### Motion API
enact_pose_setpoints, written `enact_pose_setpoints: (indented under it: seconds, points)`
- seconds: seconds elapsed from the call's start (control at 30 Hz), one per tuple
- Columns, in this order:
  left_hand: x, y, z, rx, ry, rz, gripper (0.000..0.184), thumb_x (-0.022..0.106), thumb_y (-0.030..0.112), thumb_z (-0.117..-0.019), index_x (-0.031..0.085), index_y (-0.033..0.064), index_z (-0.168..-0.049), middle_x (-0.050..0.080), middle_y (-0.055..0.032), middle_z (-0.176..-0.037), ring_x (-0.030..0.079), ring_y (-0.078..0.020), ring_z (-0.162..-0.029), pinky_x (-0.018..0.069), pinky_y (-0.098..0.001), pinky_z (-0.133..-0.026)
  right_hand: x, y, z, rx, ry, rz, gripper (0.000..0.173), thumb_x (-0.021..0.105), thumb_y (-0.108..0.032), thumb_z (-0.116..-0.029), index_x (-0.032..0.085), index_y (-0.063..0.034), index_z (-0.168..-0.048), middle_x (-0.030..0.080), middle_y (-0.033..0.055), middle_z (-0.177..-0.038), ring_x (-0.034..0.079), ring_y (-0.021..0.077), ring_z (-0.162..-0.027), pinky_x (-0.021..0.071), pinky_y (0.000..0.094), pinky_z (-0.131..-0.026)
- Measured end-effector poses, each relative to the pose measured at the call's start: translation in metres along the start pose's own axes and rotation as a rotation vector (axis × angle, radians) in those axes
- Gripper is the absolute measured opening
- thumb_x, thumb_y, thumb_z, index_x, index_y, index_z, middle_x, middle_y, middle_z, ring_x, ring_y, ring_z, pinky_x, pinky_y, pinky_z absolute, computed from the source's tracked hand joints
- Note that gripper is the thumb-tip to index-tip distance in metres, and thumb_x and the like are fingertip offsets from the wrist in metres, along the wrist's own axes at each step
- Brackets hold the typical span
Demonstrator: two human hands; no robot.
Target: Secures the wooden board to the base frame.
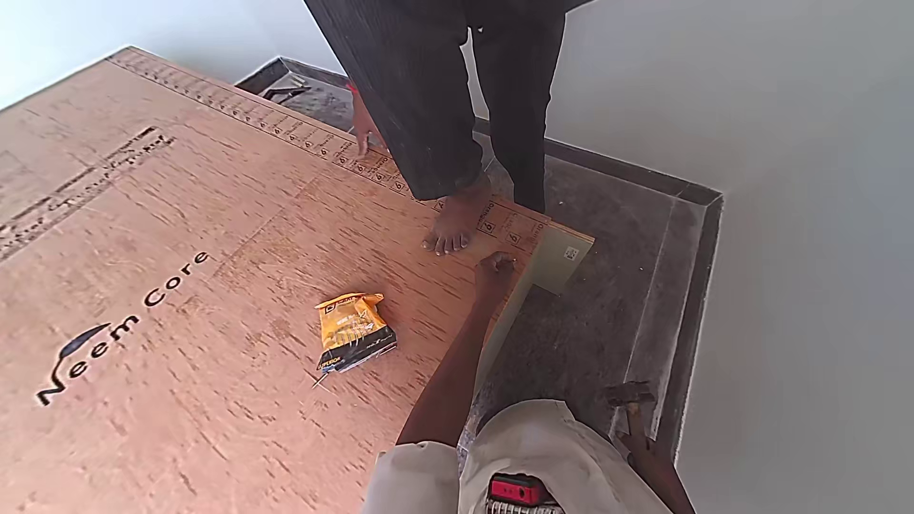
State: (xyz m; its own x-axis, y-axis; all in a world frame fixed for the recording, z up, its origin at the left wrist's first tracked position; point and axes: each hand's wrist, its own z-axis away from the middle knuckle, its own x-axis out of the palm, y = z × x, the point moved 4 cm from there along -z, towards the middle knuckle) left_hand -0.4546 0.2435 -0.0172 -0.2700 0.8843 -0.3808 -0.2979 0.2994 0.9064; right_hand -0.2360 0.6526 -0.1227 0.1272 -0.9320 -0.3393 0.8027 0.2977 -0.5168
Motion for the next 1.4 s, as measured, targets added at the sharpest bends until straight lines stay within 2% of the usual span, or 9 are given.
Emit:
enact_pose_setpoints:
  seconds: [0.17,0.37,0.6,0.7,0.87,0.97,1.1,1.23,1.4]
  points:
    - [0.004,-0.003,0.001,0.03,0.027,0.022,0.014,0.068,0.009,-0.0989,0.072,0.0008,-0.109,0.072,-0.0074,-0.084,0.063,-0.0105,-0.07,0.0539,-0.0305,-0.071,-0.003,0.004,-0.001,0.017,-0.003,-0.013,0.027,0.068,-0.022,-0.1001,0.059,-0.0017,-0.085,0.049,0.0016,-0.053,0.045,0.0112,-0.044,0.0416,0.0292,-0.045]
    - [0.009,-0.009,-0.002,0.026,0.032,-0.029,0.014,0.067,0.012,-0.0992,0.073,0.0042,-0.11,0.074,-0.0064,-0.086,0.066,-0.0129,-0.071,0.0558,-0.0347,-0.073,0.001,0.002,-0.003,0.017,-0.021,0.043,0.027,0.07,-0.021,-0.0986,0.058,-0.0024,-0.084,0.048,0.0015,-0.054,0.045,0.0115,-0.045,0.0407,0.0296,-0.047]
    - [0.008,-0.007,0.0,0.02,0.042,-0.106,0.015,0.066,0.014,-0.1003,0.074,0.0062,-0.111,0.074,-0.0063,-0.087,0.068,-0.0168,-0.078,0.0543,-0.0422,-0.081,0.006,-0.014,-0.003,-0.027,-0.044,0.152,0.028,0.073,-0.023,-0.0958,0.06,-0.0033,-0.082,0.051,0.0014,-0.058,0.049,0.0116,-0.049,0.0438,0.0312,-0.051]
    - [0.008,-0.005,0.0,0.029,0.058,-0.134,0.016,0.066,0.013,-0.1002,0.074,0.0058,-0.111,0.075,-0.0074,-0.089,0.069,-0.0196,-0.083,0.0521,-0.0469,-0.089,0.008,-0.02,-0.005,-0.04,-0.06,0.154,0.029,0.073,-0.025,-0.0963,0.06,-0.0032,-0.083,0.052,0.0014,-0.058,0.05,0.0113,-0.05,0.0444,0.0307,-0.052]
    - [0.008,-0.004,0.002,0.023,0.056,-0.154,0.017,0.064,0.013,-0.1007,0.074,0.0055,-0.113,0.075,-0.0083,-0.09,0.07,-0.021,-0.083,0.0539,-0.0472,-0.087,0.013,-0.035,0.0,-0.076,-0.076,0.15,0.029,0.073,-0.025,-0.0955,0.059,-0.0043,-0.082,0.051,0.0005,-0.057,0.049,0.0107,-0.049,0.044,0.0296,-0.051]
    - [0.008,-0.003,0.002,0.023,0.054,-0.164,0.018,0.065,0.014,-0.1008,0.074,0.0058,-0.114,0.075,-0.009,-0.093,0.07,-0.0225,-0.087,0.0528,-0.0481,-0.091,0.016,-0.046,0.004,-0.13,-0.087,0.098,0.025,0.071,-0.023,-0.0947,0.058,-0.0038,-0.084,0.05,0.0003,-0.055,0.047,0.0107,-0.046,0.0422,0.0292,-0.048]
    - [0.011,-0.006,0.001,0.03,0.069,-0.226,0.018,0.068,0.016,-0.0987,0.075,0.0086,-0.113,0.077,-0.0078,-0.099,0.071,-0.0249,-0.099,0.0515,-0.0502,-0.097,0.018,-0.075,0.013,-0.188,-0.123,-0.043,0.021,0.066,-0.02,-0.0979,0.055,-0.0029,-0.091,0.048,0.0026,-0.053,0.045,0.0115,-0.039,0.0405,0.0268,-0.038]
    - [0.012,-0.006,0.002,0.052,0.085,-0.254,0.019,0.068,0.015,-0.0981,0.075,0.0081,-0.114,0.077,-0.0083,-0.102,0.071,-0.0248,-0.1,0.0524,-0.0492,-0.097,0.018,-0.124,0.018,-0.298,-0.145,-0.012,0.022,0.065,-0.022,-0.0988,0.055,-0.0029,-0.093,0.051,0.0033,-0.054,0.05,0.0137,-0.04,0.0463,0.0287,-0.04]
    - [0.012,-0.005,0.002,0.073,0.076,-0.269,0.02,0.066,0.015,-0.0992,0.075,0.0083,-0.116,0.078,-0.0079,-0.104,0.069,-0.0277,-0.108,0.0465,-0.0494,-0.104,0.022,-0.199,0.04,-0.52,-0.113,0.066,0.023,0.063,-0.027,-0.0972,0.059,-0.0044,-0.096,0.052,-0.001,-0.055,0.051,0.01,-0.04,0.0469,0.0257,-0.041]
